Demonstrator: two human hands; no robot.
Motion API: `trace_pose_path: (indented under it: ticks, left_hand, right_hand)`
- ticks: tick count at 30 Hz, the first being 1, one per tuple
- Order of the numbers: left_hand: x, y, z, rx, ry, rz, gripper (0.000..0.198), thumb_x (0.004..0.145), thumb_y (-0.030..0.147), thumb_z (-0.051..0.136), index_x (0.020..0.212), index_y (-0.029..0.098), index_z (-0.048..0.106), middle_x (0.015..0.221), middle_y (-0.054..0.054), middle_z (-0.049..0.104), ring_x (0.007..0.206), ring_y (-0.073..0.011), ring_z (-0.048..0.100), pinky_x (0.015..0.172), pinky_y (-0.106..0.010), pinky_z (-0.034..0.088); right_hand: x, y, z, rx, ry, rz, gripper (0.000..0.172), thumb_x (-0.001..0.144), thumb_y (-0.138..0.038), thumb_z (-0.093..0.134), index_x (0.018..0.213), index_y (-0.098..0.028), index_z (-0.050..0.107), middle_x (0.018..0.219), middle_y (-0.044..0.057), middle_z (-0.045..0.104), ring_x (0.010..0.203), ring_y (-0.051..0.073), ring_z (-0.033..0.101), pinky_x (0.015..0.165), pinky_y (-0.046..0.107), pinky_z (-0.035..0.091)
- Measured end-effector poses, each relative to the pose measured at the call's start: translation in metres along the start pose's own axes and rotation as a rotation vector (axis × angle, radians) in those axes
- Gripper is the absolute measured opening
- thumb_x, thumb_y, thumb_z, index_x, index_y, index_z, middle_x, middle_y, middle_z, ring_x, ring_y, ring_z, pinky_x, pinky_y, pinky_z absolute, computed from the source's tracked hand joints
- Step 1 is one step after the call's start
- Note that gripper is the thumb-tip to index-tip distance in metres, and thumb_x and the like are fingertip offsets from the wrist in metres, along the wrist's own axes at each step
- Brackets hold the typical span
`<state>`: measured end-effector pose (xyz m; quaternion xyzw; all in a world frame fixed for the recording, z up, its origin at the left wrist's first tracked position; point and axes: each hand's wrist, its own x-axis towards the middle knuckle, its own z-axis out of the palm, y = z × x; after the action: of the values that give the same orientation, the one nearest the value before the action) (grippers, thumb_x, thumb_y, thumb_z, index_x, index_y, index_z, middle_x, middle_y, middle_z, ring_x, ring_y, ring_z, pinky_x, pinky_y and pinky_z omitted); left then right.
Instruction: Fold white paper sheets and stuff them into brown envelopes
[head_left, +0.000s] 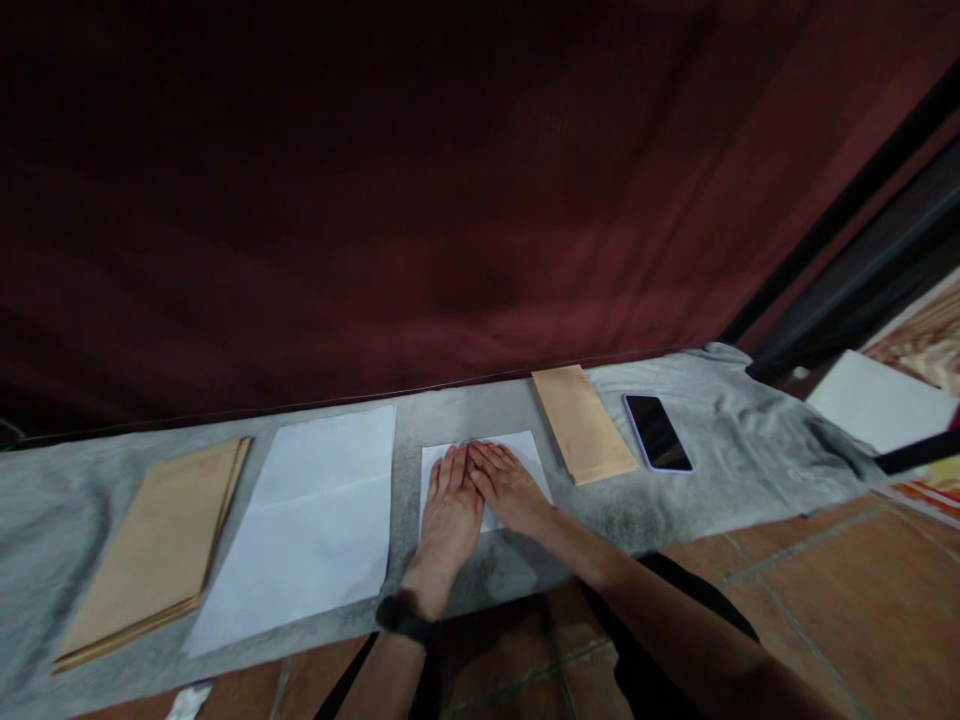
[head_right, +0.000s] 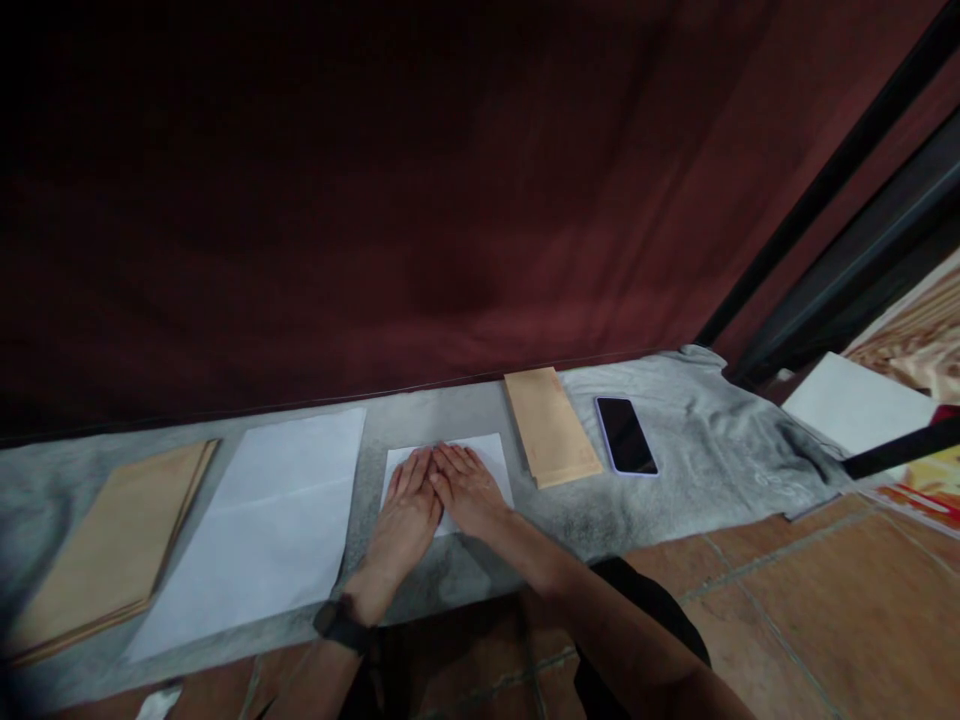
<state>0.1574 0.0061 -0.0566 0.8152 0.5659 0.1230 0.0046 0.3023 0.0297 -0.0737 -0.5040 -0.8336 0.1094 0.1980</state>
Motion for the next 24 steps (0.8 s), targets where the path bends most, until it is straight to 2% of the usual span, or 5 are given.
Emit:
trace_pose_path:
  ticks: [3, 7, 12, 18, 24]
  left_hand:
    - [0.010, 0.002, 0.009, 0.053, -0.009, -0.089, 0.053, 0.096, 0.016, 0.033, 0.147, 0.009, 0.047, 0.158, -0.018, 0.039, 0.150, -0.0327, 0.029, 0.120, -0.057, 0.027]
    - [0.015, 0.003, 0.016, 0.094, 0.008, -0.243, 0.053, 0.098, 0.022, 0.035, 0.148, 0.009, 0.045, 0.159, -0.022, 0.036, 0.149, -0.0364, 0.031, 0.119, -0.061, 0.024]
    - [0.013, -0.003, 0.008, 0.104, 0.093, -0.396, 0.054, 0.096, 0.023, 0.037, 0.141, -0.006, 0.049, 0.150, -0.031, 0.045, 0.138, -0.0368, 0.048, 0.112, -0.049, 0.040]
    - [0.001, -0.015, -0.017, 0.067, 0.132, -0.390, 0.050, 0.093, 0.022, 0.042, 0.136, 0.001, 0.056, 0.124, -0.024, 0.066, 0.113, -0.0333, 0.063, 0.100, -0.048, 0.050]
    - [-0.004, -0.024, -0.018, -0.102, 0.088, -0.520, 0.053, 0.090, 0.024, 0.050, 0.142, 0.010, 0.052, 0.117, -0.018, 0.066, 0.098, -0.0281, 0.070, 0.086, -0.040, 0.057]
  right_hand:
    - [0.001, 0.001, 0.003, -0.038, 0.013, 0.033, 0.050, 0.108, -0.032, 0.028, 0.152, -0.013, 0.042, 0.157, 0.009, 0.041, 0.147, 0.019, 0.037, 0.124, 0.042, 0.027]
    - [-0.002, 0.014, 0.005, -0.121, 0.029, 0.048, 0.051, 0.107, -0.036, 0.032, 0.152, -0.014, 0.042, 0.159, 0.008, 0.039, 0.148, 0.021, 0.034, 0.124, 0.043, 0.026]
    - [-0.008, 0.030, 0.005, -0.205, 0.095, 0.117, 0.055, 0.106, -0.038, 0.037, 0.153, -0.009, 0.039, 0.158, 0.014, 0.039, 0.147, 0.025, 0.036, 0.123, 0.045, 0.027]
    - [-0.015, 0.037, 0.005, -0.254, 0.129, 0.178, 0.058, 0.105, -0.039, 0.038, 0.153, -0.006, 0.037, 0.156, 0.019, 0.039, 0.146, 0.029, 0.038, 0.121, 0.049, 0.028]
    - [-0.015, 0.026, 0.002, -0.216, 0.120, 0.188, 0.055, 0.105, -0.034, 0.035, 0.152, -0.005, 0.039, 0.155, 0.020, 0.041, 0.145, 0.029, 0.039, 0.122, 0.052, 0.027]
